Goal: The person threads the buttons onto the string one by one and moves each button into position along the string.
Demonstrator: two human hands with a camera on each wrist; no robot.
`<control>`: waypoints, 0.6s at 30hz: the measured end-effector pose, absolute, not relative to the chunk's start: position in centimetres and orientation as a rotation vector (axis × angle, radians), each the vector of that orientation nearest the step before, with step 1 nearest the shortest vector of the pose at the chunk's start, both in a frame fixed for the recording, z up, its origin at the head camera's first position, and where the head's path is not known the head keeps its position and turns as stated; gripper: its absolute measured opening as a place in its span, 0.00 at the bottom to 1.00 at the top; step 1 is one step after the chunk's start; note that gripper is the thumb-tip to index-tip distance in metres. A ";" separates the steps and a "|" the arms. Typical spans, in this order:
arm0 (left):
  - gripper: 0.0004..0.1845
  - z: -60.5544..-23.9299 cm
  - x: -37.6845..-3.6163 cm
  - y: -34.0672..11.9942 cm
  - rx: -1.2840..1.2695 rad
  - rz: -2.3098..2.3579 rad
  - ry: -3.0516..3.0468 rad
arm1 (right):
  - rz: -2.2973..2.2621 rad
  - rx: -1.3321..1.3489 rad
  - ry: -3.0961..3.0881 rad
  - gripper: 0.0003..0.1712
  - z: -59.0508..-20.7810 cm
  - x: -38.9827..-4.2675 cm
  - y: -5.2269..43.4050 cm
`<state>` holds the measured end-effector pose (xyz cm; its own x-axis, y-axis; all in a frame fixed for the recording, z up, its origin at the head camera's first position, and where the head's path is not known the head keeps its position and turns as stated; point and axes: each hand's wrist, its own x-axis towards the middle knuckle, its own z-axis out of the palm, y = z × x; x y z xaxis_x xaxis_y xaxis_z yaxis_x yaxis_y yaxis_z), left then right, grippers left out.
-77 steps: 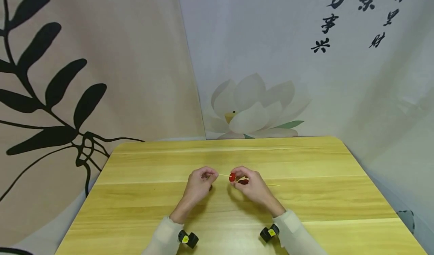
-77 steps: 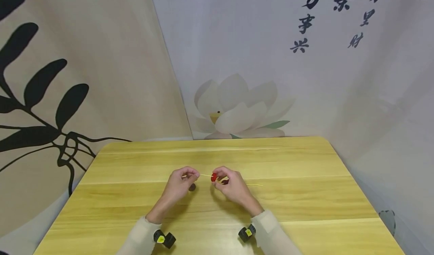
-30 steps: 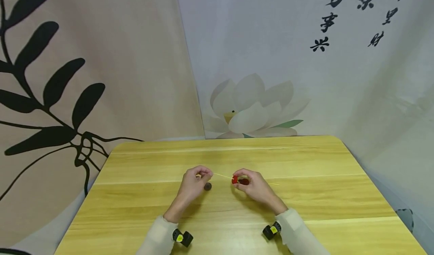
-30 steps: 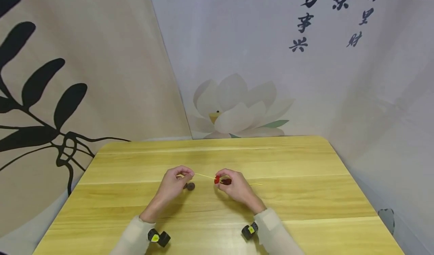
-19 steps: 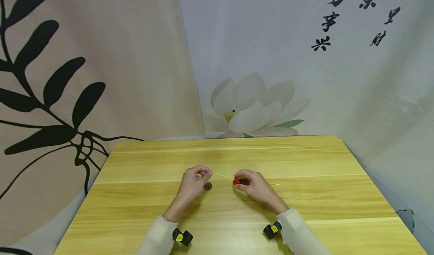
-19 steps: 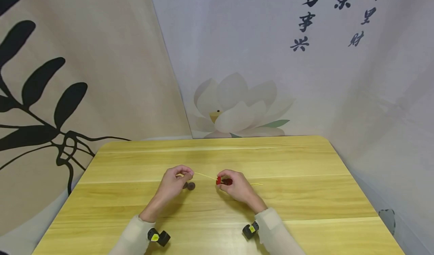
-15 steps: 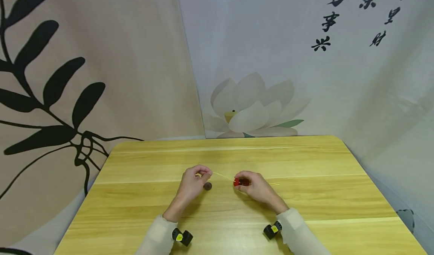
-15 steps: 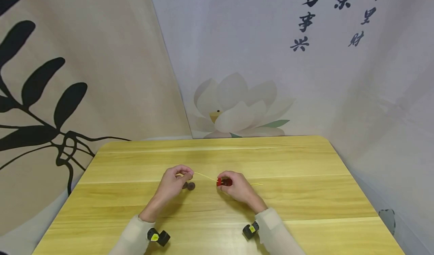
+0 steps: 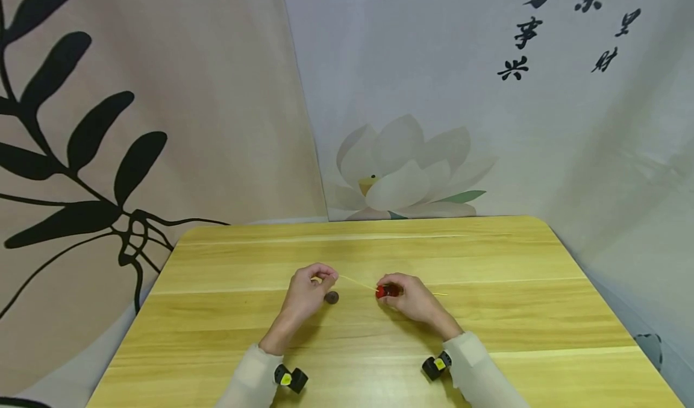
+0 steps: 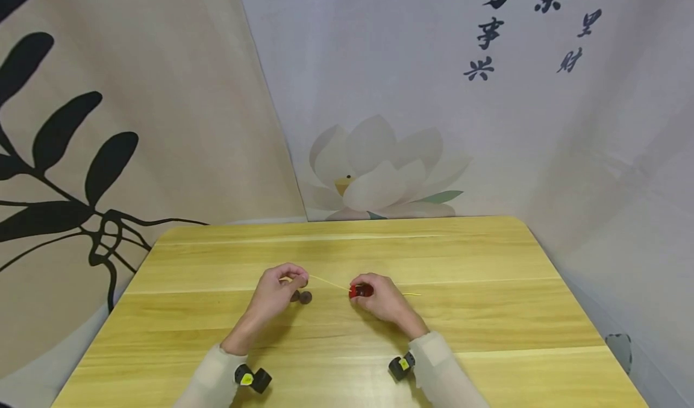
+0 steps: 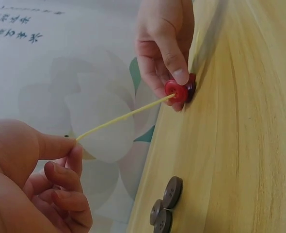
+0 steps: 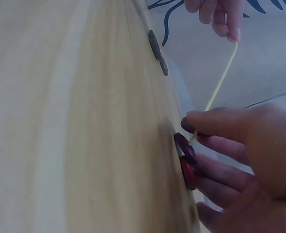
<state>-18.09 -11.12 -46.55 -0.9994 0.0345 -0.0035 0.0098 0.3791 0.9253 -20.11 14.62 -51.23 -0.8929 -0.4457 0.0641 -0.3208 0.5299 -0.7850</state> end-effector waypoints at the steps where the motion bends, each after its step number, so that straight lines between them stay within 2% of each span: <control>1: 0.08 -46.5 -18.1 -11.1 0.037 1.740 2.587 | -1.301 -0.653 2.624 0.17 -51.3 -20.1 14.6; 18: 0.06 -46.4 -18.1 -11.2 -0.004 1.762 2.555 | -1.281 -0.570 2.697 0.16 -51.6 -20.2 14.0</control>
<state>-18.07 -11.16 -46.36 -0.9993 0.0193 -0.0331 -0.0241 0.3555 0.9344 -20.21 14.02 -51.58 -0.9246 -0.3750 0.0677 -0.2893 0.5754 -0.7650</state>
